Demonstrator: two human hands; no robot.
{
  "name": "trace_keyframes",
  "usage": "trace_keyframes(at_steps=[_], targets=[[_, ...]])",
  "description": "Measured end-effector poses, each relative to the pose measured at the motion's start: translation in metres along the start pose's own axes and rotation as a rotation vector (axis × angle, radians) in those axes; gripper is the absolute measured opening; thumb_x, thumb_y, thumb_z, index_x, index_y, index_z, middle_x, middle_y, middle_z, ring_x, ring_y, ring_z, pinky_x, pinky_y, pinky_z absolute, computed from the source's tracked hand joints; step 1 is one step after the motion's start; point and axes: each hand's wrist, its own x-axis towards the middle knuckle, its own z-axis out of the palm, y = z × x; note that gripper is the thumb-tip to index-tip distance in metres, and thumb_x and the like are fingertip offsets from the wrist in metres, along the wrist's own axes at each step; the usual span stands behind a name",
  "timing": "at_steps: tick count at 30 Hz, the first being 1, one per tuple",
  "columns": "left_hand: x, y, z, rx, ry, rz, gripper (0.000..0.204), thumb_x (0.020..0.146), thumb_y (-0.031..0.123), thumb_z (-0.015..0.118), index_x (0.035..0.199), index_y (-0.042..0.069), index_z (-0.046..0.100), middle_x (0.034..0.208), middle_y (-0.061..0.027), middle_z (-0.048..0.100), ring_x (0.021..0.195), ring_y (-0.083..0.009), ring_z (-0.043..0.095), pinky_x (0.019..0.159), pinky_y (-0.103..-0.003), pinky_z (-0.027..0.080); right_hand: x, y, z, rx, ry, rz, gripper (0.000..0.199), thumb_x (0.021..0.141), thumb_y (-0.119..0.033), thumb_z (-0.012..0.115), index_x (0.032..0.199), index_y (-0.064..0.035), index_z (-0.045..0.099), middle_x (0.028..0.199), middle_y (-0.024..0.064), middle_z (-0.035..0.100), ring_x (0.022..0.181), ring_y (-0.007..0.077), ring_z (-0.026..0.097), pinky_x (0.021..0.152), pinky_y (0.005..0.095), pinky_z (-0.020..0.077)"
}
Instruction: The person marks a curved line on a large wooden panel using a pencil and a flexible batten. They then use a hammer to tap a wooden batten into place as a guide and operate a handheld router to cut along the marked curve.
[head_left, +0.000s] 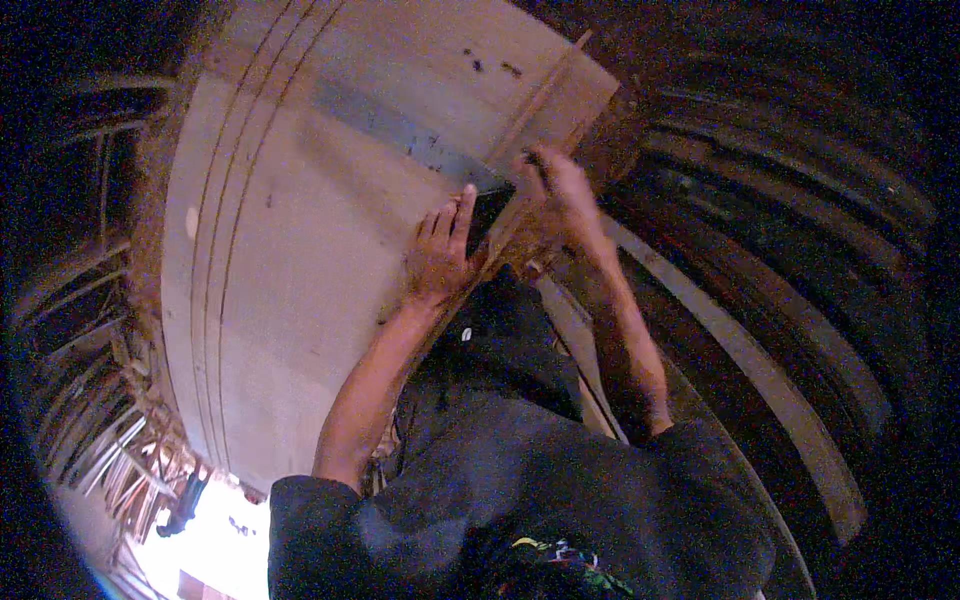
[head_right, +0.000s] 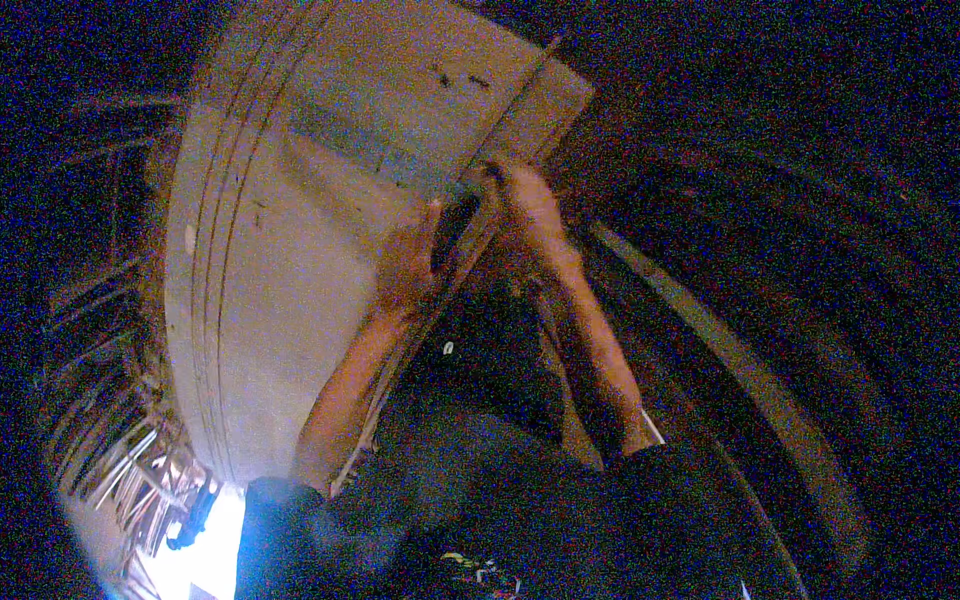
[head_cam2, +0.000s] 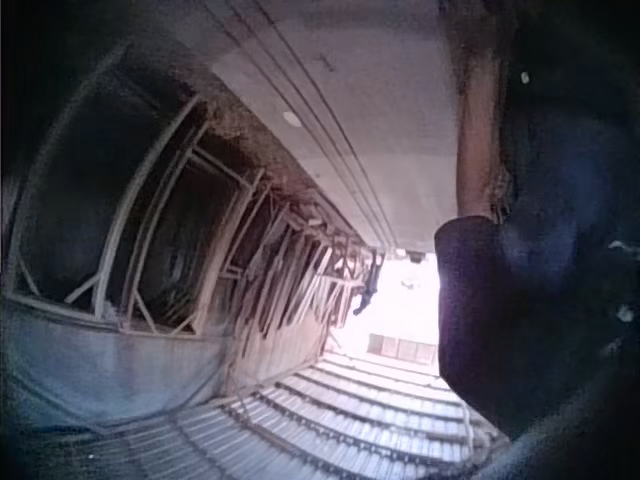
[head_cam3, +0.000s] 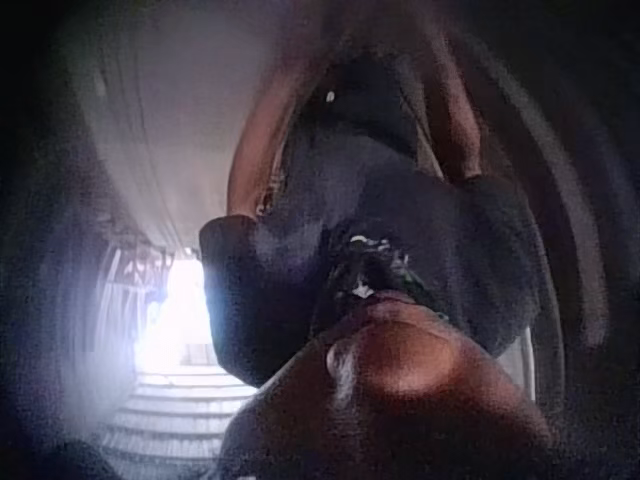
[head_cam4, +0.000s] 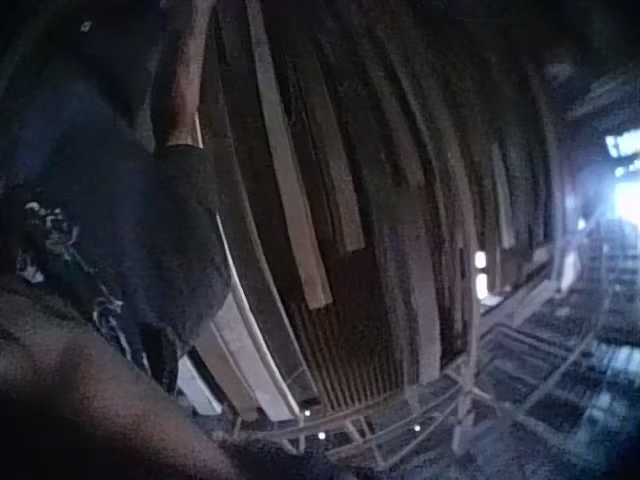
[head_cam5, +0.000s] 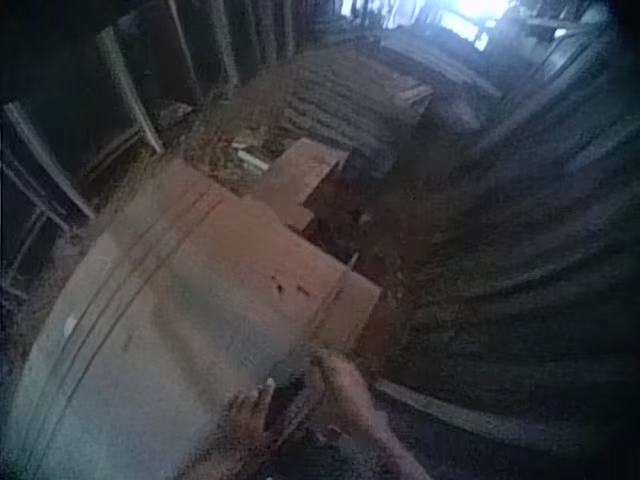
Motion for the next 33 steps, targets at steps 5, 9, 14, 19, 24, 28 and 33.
trace_keyframes(at_steps=[5,9,14,19,24,28,33], targets=[[0.037,0.012,-0.011,-0.054,0.044,0.012,0.077,0.095,0.045,0.057,0.156,0.004,0.035,0.125,-0.0158,0.062,0.104,-0.0344,0.060,0.092,-0.045,0.050,0.008,-0.037,-0.002,-0.644,-0.219,-0.113,0.037,0.098,-0.033,0.068,0.091,0.0036,0.062,0.071,-0.0003,0.055,0.069,0.0118,0.046,0.062,0.0346,0.0420],[0.033,0.010,0.006,-0.116,0.103,0.056,0.080,0.094,0.049,0.057,0.156,0.003,0.034,0.120,-0.0175,0.063,0.102,-0.0356,0.061,0.088,-0.047,0.051,0.003,-0.023,-0.007,-0.365,-0.178,-0.135,0.035,0.097,-0.031,0.071,0.088,0.0015,0.062,0.073,-0.0022,0.051,0.072,0.0099,0.044,0.059,0.0347,0.0384],[0.023,0.014,0.002,-0.075,0.193,-0.069,0.078,0.096,0.049,0.057,0.155,0.002,0.036,0.114,-0.0179,0.066,0.100,-0.0370,0.062,0.087,-0.050,0.051,-0.005,-0.092,-0.032,-0.253,0.019,-0.189,0.027,0.097,-0.027,0.071,0.096,-0.0004,0.069,0.084,-0.0025,0.064,0.085,0.0093,0.057,0.077,0.0290,0.0478],[0.019,0.007,0.055,0.042,0.285,-0.122,0.054,0.098,0.033,0.058,0.147,0.010,0.050,0.120,-0.0130,0.066,0.101,-0.0362,0.063,0.087,-0.052,0.052,0.085,-0.147,-0.132,0.188,-0.057,-0.325,0.023,0.097,-0.028,0.072,0.108,-0.0086,0.068,0.086,-0.0037,0.063,0.081,0.0076,0.060,0.063,0.0279,0.0485],[0.015,0.031,0.039,0.184,0.202,-0.270,0.048,0.092,0.028,0.063,0.140,0.021,0.059,0.132,-0.0058,0.060,0.112,-0.0323,0.061,0.094,-0.051,0.051,0.213,-0.209,-0.149,-0.037,0.041,-0.317,0.020,0.097,-0.031,0.072,0.104,-0.0129,0.066,0.087,-0.0058,0.060,0.058,0.0072,0.048,0.047,0.0270,0.0335],[-0.005,0.021,0.052,0.130,0.268,-0.293,0.049,0.089,0.027,0.066,0.137,0.022,0.061,0.132,-0.0050,0.060,0.116,-0.0309,0.058,0.096,-0.051,0.050,0.328,-0.207,-0.097,-0.007,0.016,-0.269,0.022,0.095,-0.032,0.073,0.100,-0.0131,0.064,0.075,-0.0061,0.054,0.053,0.0083,0.043,0.047,0.0277,0.0340],[0.021,0.066,0.024,0.097,0.198,-0.464,0.049,0.090,0.026,0.067,0.138,0.021,0.060,0.133,-0.0063,0.060,0.117,-0.0316,0.058,0.098,-0.052,0.049,0.472,-0.162,-0.096,-0.059,-0.034,-0.017,0.021,0.093,-0.033,0.074,0.099,-0.0144,0.065,0.068,-0.0039,0.050,0.053,0.0104,0.041,0.047,0.0313,0.0347]])
